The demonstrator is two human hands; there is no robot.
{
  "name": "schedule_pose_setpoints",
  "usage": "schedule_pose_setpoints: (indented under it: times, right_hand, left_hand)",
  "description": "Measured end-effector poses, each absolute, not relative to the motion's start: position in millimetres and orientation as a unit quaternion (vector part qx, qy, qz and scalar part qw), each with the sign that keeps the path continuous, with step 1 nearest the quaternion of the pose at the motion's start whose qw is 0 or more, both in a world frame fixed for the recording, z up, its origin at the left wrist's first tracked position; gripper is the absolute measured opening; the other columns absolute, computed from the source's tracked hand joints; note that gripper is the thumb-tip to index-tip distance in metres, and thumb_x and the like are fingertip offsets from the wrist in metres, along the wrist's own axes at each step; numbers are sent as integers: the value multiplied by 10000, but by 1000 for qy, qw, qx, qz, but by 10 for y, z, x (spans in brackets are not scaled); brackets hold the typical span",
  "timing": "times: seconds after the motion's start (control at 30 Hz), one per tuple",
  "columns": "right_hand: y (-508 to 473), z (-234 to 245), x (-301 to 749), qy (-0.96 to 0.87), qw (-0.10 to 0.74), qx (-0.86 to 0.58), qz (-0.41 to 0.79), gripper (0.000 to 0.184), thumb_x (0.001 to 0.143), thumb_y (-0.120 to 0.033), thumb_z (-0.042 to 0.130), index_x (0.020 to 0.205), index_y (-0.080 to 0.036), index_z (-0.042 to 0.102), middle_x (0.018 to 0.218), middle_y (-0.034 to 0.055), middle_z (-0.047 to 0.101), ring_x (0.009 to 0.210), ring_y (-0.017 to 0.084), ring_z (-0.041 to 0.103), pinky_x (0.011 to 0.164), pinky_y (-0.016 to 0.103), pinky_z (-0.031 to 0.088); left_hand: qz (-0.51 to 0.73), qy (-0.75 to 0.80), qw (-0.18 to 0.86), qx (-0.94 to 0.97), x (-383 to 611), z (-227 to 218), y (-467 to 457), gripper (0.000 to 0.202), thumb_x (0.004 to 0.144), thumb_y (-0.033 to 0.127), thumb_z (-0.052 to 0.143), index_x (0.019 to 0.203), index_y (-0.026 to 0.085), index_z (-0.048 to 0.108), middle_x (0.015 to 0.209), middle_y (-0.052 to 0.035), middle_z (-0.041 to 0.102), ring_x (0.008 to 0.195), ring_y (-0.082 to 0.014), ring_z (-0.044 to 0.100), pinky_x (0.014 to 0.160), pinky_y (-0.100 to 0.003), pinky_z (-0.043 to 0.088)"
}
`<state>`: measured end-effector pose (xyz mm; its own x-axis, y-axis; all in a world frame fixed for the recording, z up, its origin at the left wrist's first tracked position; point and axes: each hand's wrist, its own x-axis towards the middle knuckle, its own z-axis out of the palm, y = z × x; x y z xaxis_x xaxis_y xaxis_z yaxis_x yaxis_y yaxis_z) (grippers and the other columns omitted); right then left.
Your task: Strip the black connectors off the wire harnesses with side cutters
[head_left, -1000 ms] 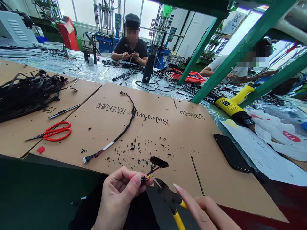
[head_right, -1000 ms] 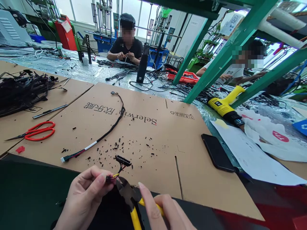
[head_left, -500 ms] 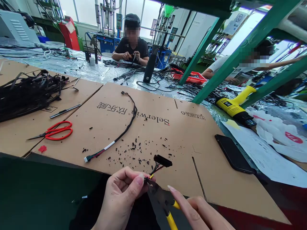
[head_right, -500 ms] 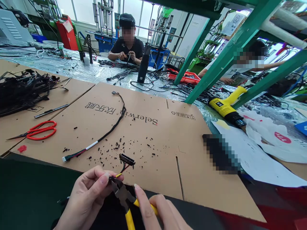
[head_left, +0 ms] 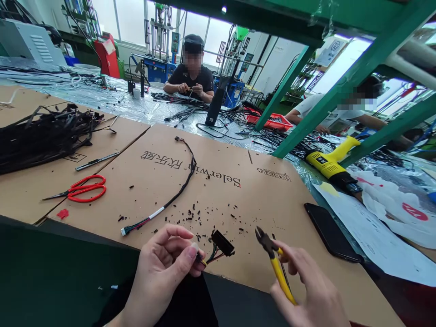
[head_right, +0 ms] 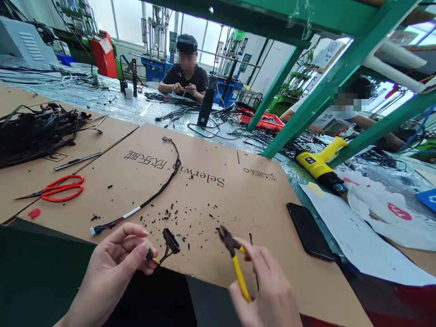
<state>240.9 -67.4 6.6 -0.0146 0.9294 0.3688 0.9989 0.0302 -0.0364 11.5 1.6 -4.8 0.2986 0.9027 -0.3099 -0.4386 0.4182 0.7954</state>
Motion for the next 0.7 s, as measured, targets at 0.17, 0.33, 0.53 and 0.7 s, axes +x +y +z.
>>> schedule_pose_setpoints:
  times: [0.17, 0.33, 0.53, 0.7]
  right_hand:
    - [-418, -350, 2714, -652, 101, -738, -146, 441, 820, -244, 443, 1254, -167, 460, 938, 48, 582, 841, 187, 554, 720, 343, 474]
    - [-307, -373, 2581, -656, 136, -718, -186, 369, 852, -353, 473, 1168, -205, 595, 1155, 99, 571, 1126, 323, 494, 897, 527, 396]
    - [-424, -280, 1929, -690, 413, -537, 254, 326, 881, -417, 464, 1124, -241, 591, 1069, 75, 634, 993, 170, 606, 860, 260, 493]
    - [-468, -129, 1557, -586, 430, -530, 438, 368, 877, -476, 454, 749, -154, 579, 666, 24, 528, 644, 91, 505, 602, 186, 430]
  left_hand:
    - [422, 383, 749, 339, 80, 37, 74, 319, 694, 362, 715, 846, 108, 595, 702, -13, 654, 584, -46, 623, 561, -94, 554]
    - [408, 361, 777, 315, 126, 96, 87, 338, 661, 384, 739, 787, 91, 628, 721, -32, 664, 576, -40, 615, 543, -80, 536]
    - [412, 370, 742, 378, 176, 119, 28, 392, 621, 425, 749, 756, 76, 634, 661, -43, 654, 493, -29, 545, 446, -86, 485]
    - [403, 399, 685, 458, 113, 126, 31, 361, 650, 433, 703, 731, 91, 622, 660, -11, 607, 421, 1, 481, 414, -83, 425]
